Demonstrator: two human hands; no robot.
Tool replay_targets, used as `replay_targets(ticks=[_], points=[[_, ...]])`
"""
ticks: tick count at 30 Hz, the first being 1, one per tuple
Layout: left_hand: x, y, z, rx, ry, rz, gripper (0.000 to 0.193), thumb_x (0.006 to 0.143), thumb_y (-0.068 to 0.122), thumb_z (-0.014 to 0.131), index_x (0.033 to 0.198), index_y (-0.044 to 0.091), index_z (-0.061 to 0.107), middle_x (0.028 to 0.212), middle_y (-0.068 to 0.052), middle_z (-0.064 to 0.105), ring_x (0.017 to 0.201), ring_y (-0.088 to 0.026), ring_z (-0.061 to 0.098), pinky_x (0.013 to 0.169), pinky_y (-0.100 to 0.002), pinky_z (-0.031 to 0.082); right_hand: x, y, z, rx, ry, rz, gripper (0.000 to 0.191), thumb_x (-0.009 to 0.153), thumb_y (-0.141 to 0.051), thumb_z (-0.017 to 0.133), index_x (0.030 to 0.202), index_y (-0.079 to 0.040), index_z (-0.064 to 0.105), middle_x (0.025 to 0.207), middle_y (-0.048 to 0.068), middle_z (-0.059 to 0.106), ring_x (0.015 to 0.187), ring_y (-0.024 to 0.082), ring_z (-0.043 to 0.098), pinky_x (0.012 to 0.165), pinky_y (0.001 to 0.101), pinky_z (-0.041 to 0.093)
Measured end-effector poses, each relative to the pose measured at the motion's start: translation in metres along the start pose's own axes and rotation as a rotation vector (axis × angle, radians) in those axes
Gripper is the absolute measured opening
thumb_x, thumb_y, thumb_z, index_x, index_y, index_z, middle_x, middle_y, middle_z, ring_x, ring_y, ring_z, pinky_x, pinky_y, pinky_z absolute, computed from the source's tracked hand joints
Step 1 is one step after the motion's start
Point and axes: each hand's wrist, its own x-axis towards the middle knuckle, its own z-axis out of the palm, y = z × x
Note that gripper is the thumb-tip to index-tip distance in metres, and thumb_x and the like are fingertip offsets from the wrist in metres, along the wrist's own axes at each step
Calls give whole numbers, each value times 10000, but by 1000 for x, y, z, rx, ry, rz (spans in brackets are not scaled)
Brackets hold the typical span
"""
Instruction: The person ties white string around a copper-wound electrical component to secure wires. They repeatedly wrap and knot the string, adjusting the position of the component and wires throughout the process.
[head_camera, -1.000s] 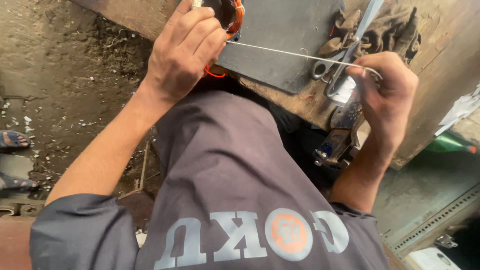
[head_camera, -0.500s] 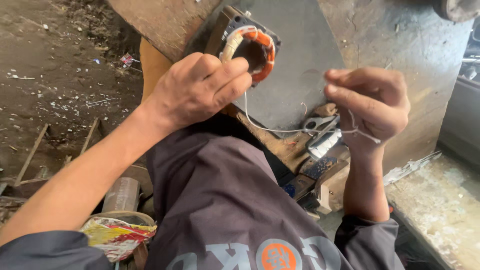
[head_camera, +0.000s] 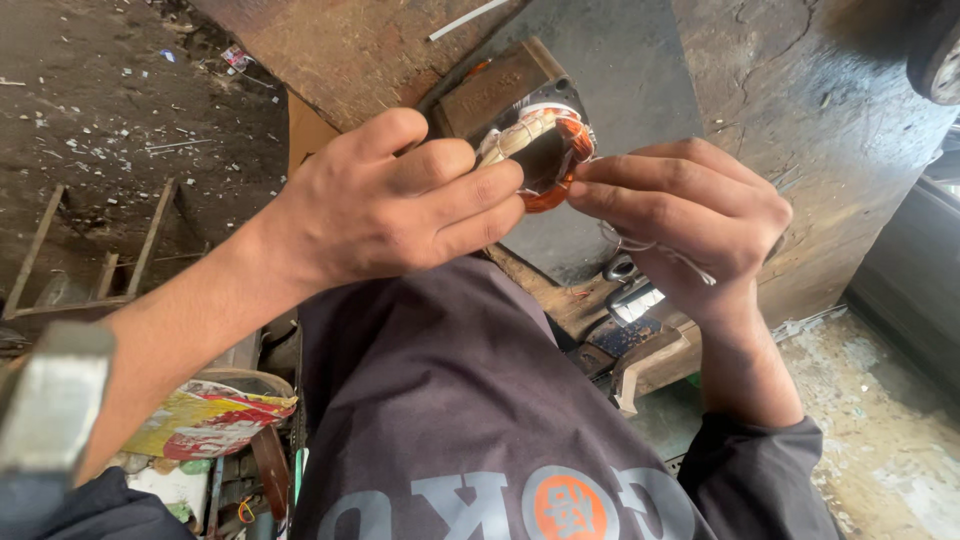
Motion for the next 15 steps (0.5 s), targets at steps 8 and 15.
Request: replay_targets(ticks=[8, 15], points=[[-2, 26, 13, -4, -134, -68, 174, 983, 178, 676, 1149, 185, 727, 1225, 72, 683, 703, -84, 525, 579, -235, 418, 11, -6, -19, 8, -140, 107, 315, 821, 64, 812, 1108, -52, 756, 1087, 62, 750, 821, 178, 629, 738, 310, 509], [-7, 61, 15, 29, -150, -204, 195, 978, 124, 661, 1162, 147, 720, 1344, 3, 687, 609, -76, 538, 533, -237, 451, 6, -3, -29, -97, -233, -131, 305, 797, 45, 812, 1076, -60, 748, 1162, 53, 758, 899, 228, 623, 777, 342, 528]])
